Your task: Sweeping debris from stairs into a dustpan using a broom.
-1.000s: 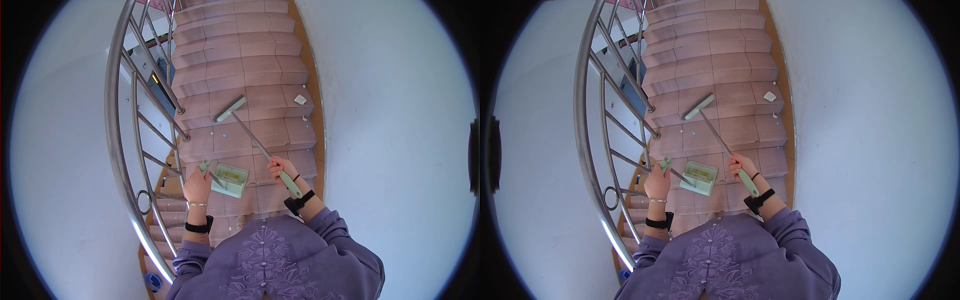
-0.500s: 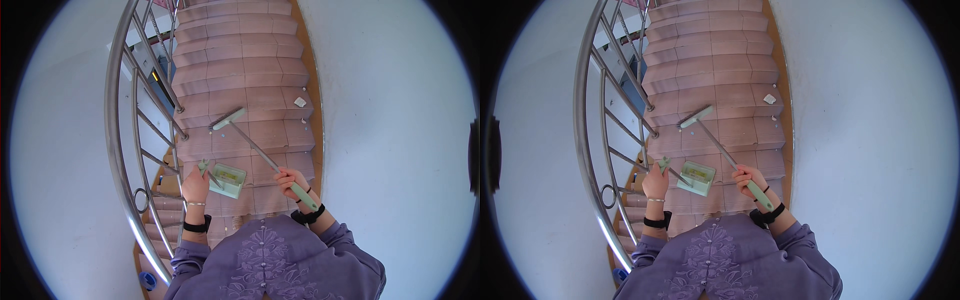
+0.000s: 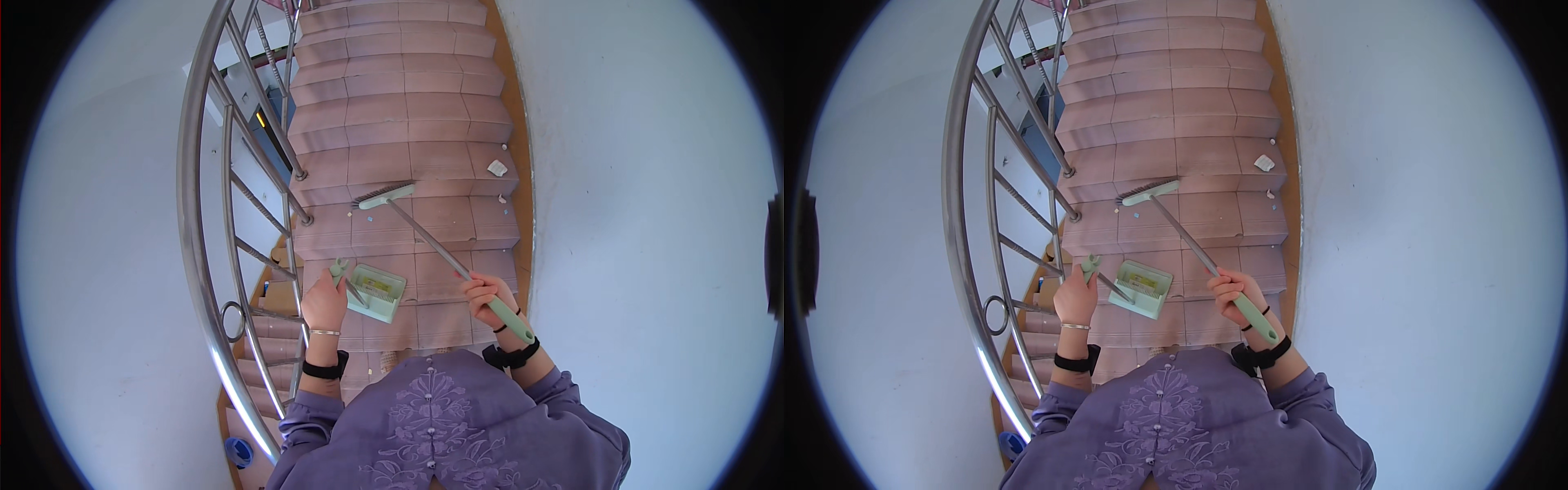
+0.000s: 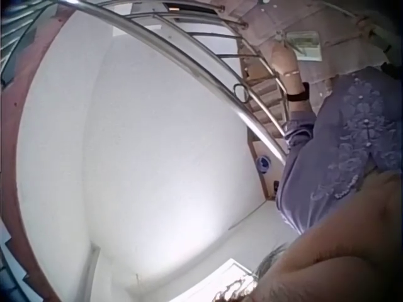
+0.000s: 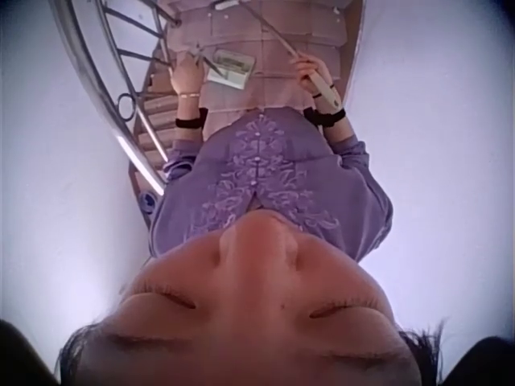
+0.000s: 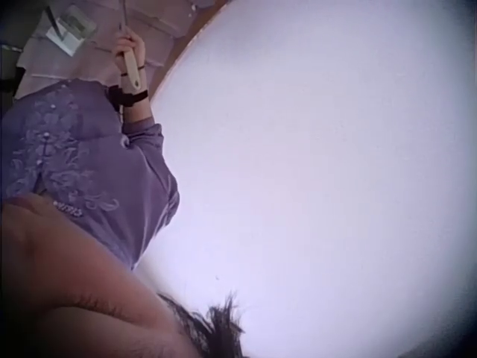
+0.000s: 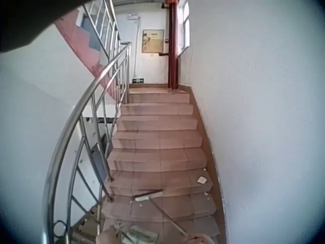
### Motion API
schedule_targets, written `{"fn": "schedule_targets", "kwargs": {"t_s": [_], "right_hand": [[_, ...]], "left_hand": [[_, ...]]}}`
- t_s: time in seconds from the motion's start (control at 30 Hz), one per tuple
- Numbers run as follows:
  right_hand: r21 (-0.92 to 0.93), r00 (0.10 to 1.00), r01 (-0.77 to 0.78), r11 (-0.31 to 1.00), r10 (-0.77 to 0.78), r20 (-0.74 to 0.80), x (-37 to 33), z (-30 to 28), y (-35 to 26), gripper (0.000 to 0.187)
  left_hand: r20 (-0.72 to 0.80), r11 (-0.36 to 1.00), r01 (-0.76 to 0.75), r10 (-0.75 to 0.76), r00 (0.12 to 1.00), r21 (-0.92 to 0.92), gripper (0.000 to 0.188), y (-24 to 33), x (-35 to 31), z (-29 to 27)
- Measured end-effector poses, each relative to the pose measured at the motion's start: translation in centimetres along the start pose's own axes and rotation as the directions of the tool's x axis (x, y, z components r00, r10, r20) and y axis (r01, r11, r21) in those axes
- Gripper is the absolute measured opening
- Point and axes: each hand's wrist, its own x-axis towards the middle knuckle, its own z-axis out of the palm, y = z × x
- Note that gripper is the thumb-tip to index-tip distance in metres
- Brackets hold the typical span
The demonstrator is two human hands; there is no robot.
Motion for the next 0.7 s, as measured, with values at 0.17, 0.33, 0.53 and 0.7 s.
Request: {"fn": "schedule_targets", "kwargs": {"t_s": [0.17,0.33,0.53,0.7], "right_hand": [[-0.210,0.996,0.088,0.974,-0.092,-0.008,2.7,-2.3,-2.1,0.014],[-0.030,0.999,0.030,0.999,-0.031,-0.023,6.2,-4.4,-6.1,0.014],[-0.057,0.996,0.001,0.998,-0.006,-0.087,2.3,-1.8,-0.4,0.010],[-0.247,0.998,-0.002,0.969,-0.014,-0.066,3.6,-1.5,-0.9,0.018]], "left_hand": [[-0.014,1.000,-0.014,0.014,1.000,0.001,0.027,0.2,0.4,-0.2],[-0.014,0.999,-0.034,0.033,0.999,-0.024,0.028,0.9,0.8,-0.3],[0.014,1.000,0.018,-0.019,1.000,0.020,0.027,0.3,0.2,-0.7],[0.031,1.000,0.016,-0.016,0.999,0.012,0.028,0.2,-0.1,-0.5]]}}
